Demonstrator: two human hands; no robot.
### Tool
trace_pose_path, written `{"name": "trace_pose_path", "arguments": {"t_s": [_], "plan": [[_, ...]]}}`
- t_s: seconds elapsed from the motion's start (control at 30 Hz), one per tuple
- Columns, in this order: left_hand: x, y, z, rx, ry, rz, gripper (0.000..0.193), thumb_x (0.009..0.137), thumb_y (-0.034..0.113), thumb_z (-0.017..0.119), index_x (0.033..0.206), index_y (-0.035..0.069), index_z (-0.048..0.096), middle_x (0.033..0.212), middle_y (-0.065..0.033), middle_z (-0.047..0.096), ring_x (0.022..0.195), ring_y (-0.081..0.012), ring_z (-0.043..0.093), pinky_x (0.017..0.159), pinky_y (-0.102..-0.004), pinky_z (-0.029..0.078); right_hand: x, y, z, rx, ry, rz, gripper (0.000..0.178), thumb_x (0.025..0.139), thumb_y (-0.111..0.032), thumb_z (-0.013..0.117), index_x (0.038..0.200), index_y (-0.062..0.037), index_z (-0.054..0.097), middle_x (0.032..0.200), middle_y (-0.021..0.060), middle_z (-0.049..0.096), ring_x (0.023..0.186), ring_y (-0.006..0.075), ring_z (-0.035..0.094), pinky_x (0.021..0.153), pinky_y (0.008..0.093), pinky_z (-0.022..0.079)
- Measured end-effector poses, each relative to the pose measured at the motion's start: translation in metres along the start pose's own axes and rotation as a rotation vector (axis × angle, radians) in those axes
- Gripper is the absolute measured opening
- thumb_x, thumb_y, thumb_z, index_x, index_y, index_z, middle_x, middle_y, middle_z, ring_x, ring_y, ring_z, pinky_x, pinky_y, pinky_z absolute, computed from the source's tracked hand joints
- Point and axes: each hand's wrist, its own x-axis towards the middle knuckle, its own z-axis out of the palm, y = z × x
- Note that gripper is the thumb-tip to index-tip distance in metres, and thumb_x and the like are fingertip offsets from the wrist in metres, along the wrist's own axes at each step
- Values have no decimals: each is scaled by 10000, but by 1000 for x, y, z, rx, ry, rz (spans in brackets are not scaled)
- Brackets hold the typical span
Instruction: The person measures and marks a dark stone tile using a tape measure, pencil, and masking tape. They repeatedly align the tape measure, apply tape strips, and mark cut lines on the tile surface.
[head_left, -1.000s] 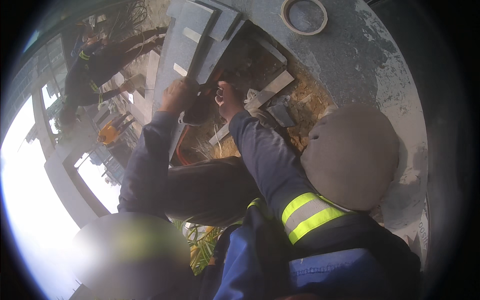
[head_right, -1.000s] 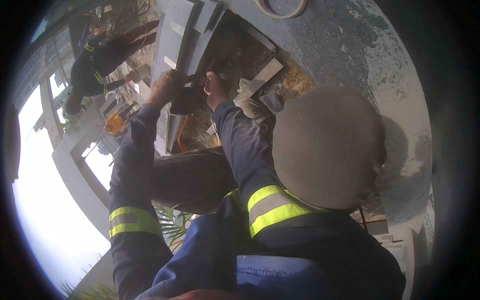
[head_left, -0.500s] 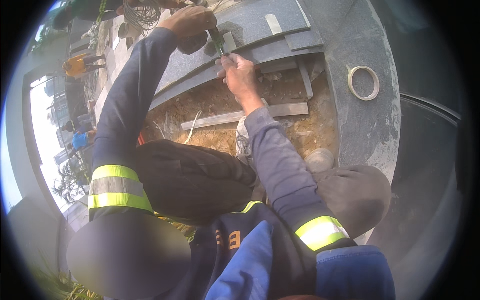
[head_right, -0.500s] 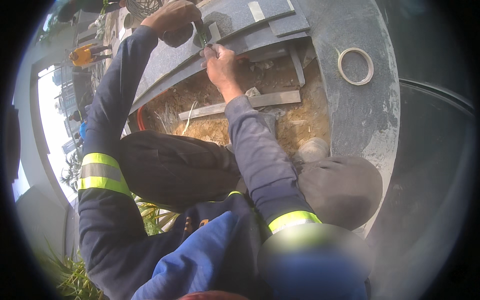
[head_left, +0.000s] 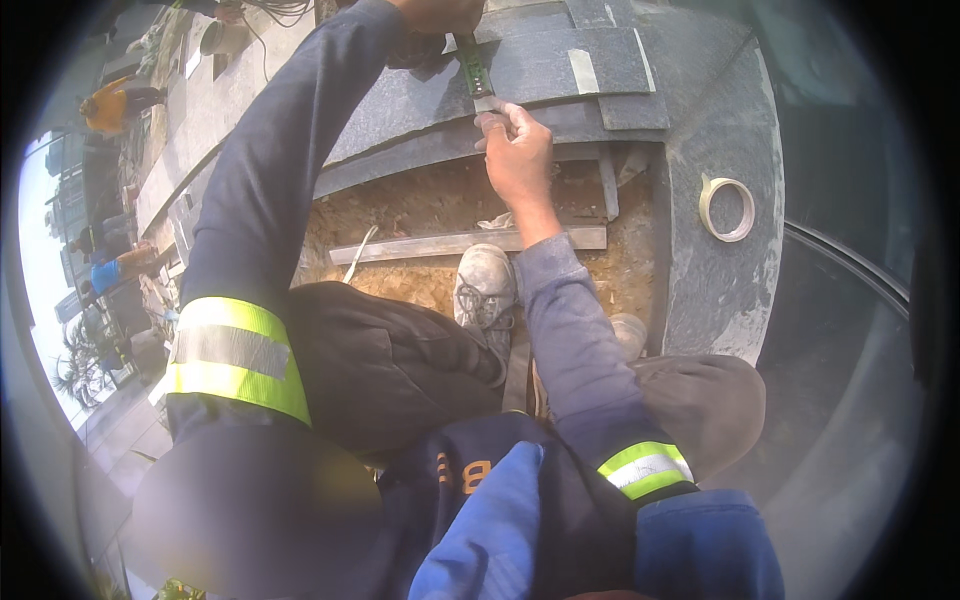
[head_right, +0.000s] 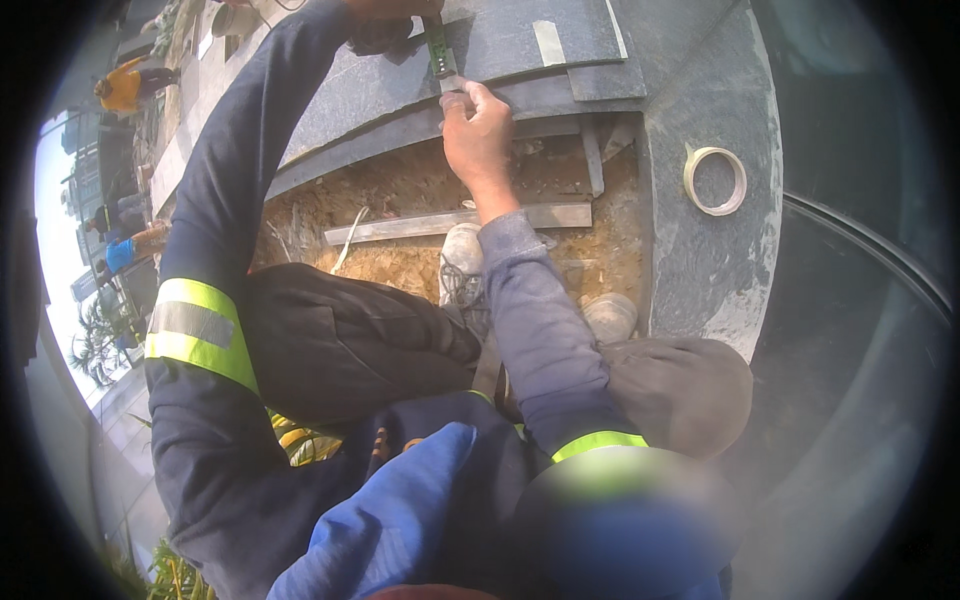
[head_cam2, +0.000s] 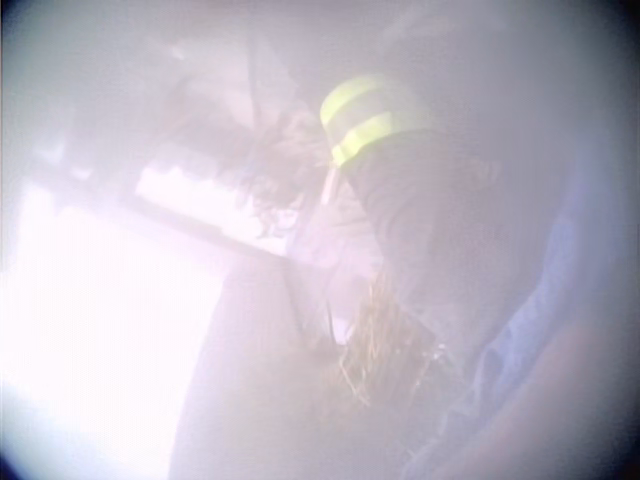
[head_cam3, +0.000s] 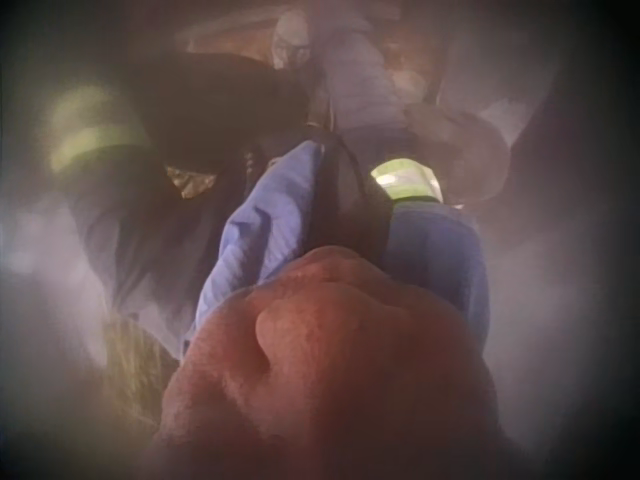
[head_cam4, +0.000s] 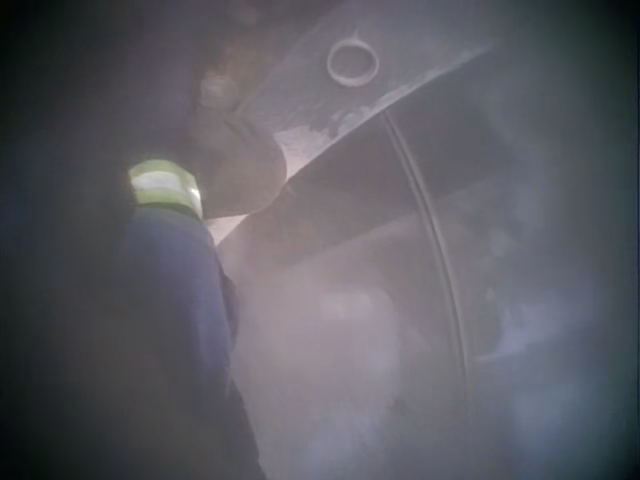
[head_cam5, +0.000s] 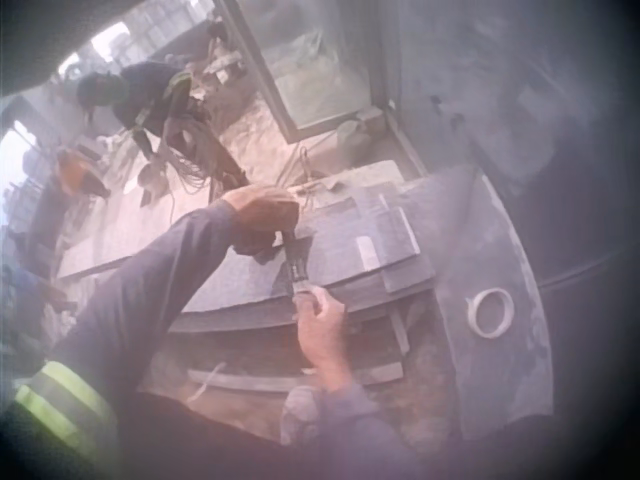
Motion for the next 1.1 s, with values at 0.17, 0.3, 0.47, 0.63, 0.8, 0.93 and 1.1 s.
{"name": "trace_pose_path", "arguments": {"t_s": [0.17,0.3,0.47,0.63,0.8,0.93,1.1], "plan": [[-15,-23,25,156,297,162,124,646,150,757,733,66,730,779,-140,710,781,-328,717,683,-438,568,2,8,-8,-206,48,-153,294,988,-154,658,1185,57,712,889,94,757,687,106,675,625,270,526],[-11,-22,29,133,459,240,150,632,149,758,756,70,728,795,-137,705,810,-333,713,700,-443,568,3,1,-8,-210,74,-126,301,958,-177,679,1176,27,724,875,147,762,713,170,705,681,324,548],[-19,-12,18,103,387,222,150,620,146,762,749,76,728,801,-132,706,815,-335,707,701,-448,567,4,6,-8,-208,24,-80,295,956,-166,684,1191,7,725,896,141,765,723,164,706,692,322,551],[-24,3,-9,126,88,179,124,628,107,766,742,72,731,807,-131,711,818,-339,710,697,-444,569,12,17,-25,-247,-1,-221,247,981,-126,678,1190,-9,737,955,72,763,711,97,677,655,262,534],[-24,2,12,44,422,232,111,654,82,765,758,48,744,831,-146,721,837,-340,719,700,-437,574,8,1,-30,-187,31,-101,214,969,-135,673,1133,-32,763,882,71,765,689,121,686,667,294,543],[-35,14,-9,46,213,106,107,665,84,760,765,47,746,837,-152,720,850,-343,722,706,-441,576,8,5,-26,-175,44,-105,215,964,-149,673,1125,-40,766,831,71,759,677,127,689,664,306,546],[-30,5,0,79,255,133,106,642,86,766,746,66,759,809,-147,731,840,-336,730,697,-444,580,6,3,-26,-164,30,-96,225,965,-153,671,1141,-45,760,792,59,737,678,128,690,652,304,538]]}}
